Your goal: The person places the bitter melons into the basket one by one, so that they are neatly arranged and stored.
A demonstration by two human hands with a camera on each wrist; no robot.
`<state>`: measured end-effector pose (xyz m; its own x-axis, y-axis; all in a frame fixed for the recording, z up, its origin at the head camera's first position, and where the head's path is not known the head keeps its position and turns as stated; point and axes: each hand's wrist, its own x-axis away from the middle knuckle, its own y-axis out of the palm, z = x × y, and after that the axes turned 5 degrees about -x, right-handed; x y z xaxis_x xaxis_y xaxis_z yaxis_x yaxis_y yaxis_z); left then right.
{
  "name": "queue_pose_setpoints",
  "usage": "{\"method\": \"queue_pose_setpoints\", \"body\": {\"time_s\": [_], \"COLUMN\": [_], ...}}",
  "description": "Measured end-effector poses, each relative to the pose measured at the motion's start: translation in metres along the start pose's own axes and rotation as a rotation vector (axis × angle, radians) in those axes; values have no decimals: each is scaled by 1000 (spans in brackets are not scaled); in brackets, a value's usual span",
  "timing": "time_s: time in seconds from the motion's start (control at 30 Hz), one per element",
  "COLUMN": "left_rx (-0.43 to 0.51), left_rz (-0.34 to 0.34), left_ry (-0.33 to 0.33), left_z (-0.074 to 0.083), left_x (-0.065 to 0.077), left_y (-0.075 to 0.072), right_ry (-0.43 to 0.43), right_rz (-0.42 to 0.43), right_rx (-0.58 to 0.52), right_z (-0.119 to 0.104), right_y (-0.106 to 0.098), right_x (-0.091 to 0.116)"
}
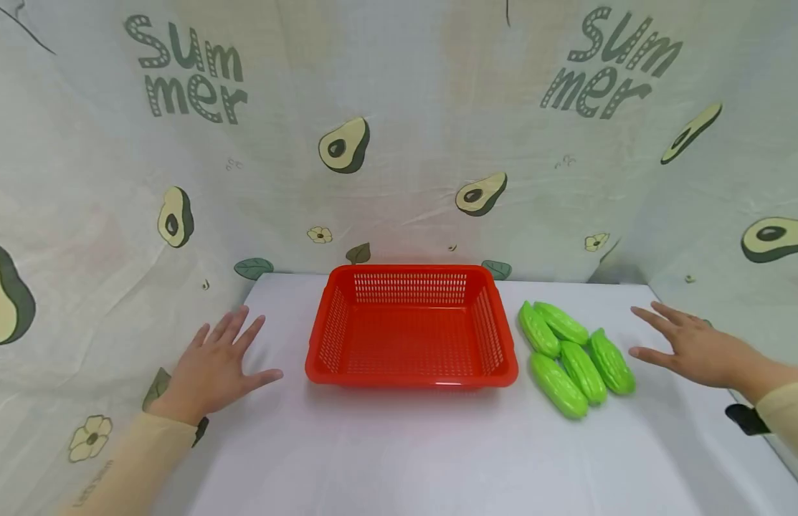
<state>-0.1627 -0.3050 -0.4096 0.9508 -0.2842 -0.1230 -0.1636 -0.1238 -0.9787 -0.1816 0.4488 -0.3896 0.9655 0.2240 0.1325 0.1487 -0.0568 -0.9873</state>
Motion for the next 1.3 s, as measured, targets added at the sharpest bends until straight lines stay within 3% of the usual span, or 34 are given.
{"method": "queue_pose_setpoints", "body": {"time_s": [0.13, 0.7, 1.0, 1.3], "left_rx": [84, 332, 345, 335], "left_rz": [-24, -20, -40, -63], "left_ry": [-9, -13, -11, -9], "left_z": [14, 82, 94, 99], "left_x": [-3, -21, -25, -26], "left_y": [2, 8, 14, 9], "right_ry": [-18, -62, -49, -50], "right_rz": [6, 12, -28, -35], "right_rx": [-25, -197, -351, -371], "right_z": [-4, -19, -29, -31], "right_y": [3, 29, 47, 57], "right_x": [1, -1, -3, -6]}}
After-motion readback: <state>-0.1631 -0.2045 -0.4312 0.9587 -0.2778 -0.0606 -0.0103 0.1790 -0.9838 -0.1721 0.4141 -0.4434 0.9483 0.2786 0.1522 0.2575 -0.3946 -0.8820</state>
